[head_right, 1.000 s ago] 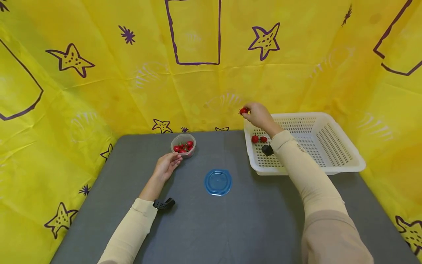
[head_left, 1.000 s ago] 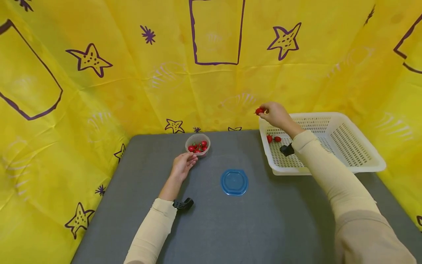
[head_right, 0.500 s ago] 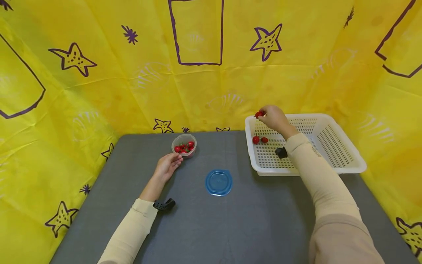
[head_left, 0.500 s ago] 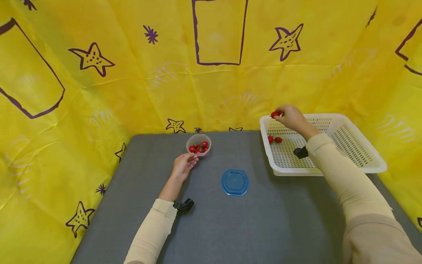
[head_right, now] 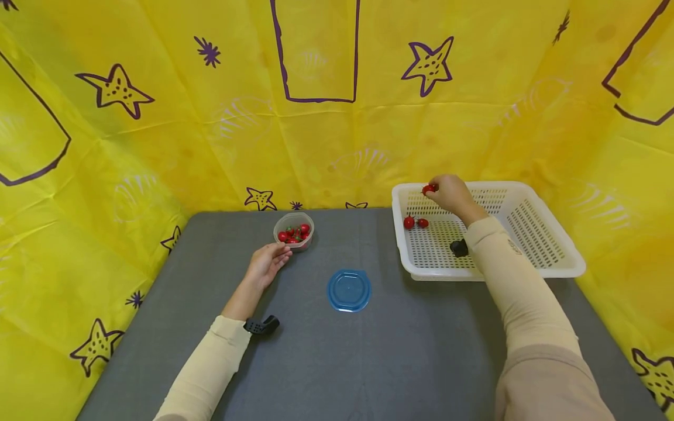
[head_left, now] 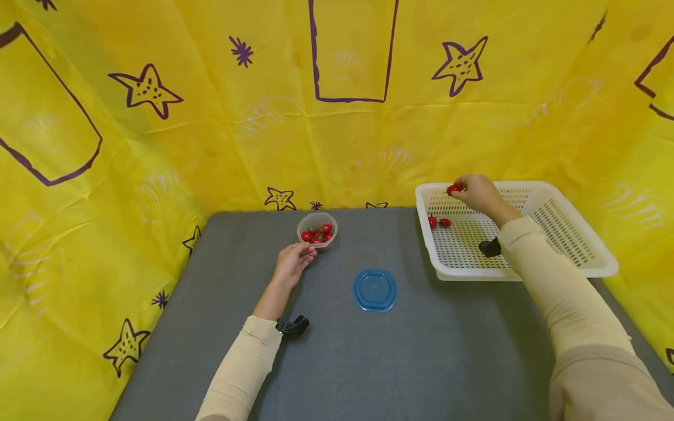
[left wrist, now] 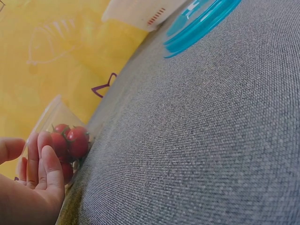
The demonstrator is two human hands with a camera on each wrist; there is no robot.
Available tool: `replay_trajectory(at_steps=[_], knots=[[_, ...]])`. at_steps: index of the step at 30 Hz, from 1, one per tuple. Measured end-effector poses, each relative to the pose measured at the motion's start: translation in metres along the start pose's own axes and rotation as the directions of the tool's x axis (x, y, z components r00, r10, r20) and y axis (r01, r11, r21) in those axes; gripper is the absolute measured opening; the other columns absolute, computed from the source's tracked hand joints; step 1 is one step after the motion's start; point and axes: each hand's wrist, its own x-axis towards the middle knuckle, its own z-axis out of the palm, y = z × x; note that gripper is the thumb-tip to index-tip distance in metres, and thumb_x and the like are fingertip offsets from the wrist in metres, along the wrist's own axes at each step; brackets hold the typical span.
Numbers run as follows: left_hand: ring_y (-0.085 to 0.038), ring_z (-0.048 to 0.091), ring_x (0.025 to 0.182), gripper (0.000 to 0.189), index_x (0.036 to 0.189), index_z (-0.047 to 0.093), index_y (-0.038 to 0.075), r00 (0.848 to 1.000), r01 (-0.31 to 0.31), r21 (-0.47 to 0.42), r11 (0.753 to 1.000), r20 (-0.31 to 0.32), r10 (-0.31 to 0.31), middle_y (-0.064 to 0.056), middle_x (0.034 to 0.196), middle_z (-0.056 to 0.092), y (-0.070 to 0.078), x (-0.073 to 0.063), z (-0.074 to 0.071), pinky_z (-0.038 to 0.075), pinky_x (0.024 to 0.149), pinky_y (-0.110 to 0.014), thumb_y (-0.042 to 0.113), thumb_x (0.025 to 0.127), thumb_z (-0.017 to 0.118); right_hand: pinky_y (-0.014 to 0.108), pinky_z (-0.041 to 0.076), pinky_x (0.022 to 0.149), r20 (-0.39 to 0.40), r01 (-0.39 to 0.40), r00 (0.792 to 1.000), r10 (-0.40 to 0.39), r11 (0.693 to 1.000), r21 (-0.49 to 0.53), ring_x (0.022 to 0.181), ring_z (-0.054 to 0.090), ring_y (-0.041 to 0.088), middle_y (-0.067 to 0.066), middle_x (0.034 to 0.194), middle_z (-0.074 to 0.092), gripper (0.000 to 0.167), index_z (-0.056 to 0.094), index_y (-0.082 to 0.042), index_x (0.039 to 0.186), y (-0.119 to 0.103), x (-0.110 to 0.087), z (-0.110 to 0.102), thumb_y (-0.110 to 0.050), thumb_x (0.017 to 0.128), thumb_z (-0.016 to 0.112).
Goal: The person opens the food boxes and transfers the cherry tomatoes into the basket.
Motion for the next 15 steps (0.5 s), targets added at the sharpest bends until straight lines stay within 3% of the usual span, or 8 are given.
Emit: replay_trajectory(at_steps=[6, 15], knots=[[-0.008, 0.067, 0.072, 0.009, 0.100, 0.058, 0.005, 1.000, 0.001, 0.003, 1.000, 0.005, -0.001, 0.003, 0.075, 0.068, -0.001, 0.001, -0.001, 0.055, 0.073, -0.021, 0.013, 0.098, 0.056, 0.050, 0.050, 0.077, 0.041, -0.048, 0.998, 0.048, 0.999, 0.000, 0.086, 0.060, 0.039, 0.033, 0.105, 0.065, 0.035, 0.061, 0.013, 0.114, 0.012, -0.001, 0.008, -0.016, 0.095, 0.058], [-0.007, 0.067, 0.070, 0.009, 0.101, 0.056, 0.004, 1.000, -0.009, -0.005, 1.000, 0.009, 0.009, 0.004, 0.073, 0.067, 0.000, 0.003, -0.001, 0.054, 0.071, -0.020, 0.012, 0.099, 0.054, 0.054, 0.048, 0.083, 0.108, -0.049, 0.993, 0.053, 0.998, -0.034, 0.088, 0.062, 0.039, 0.031, 0.103, 0.067, 0.029, 0.065, 0.011, 0.106, 0.026, 0.000, 0.019, -0.014, 0.093, 0.059]])
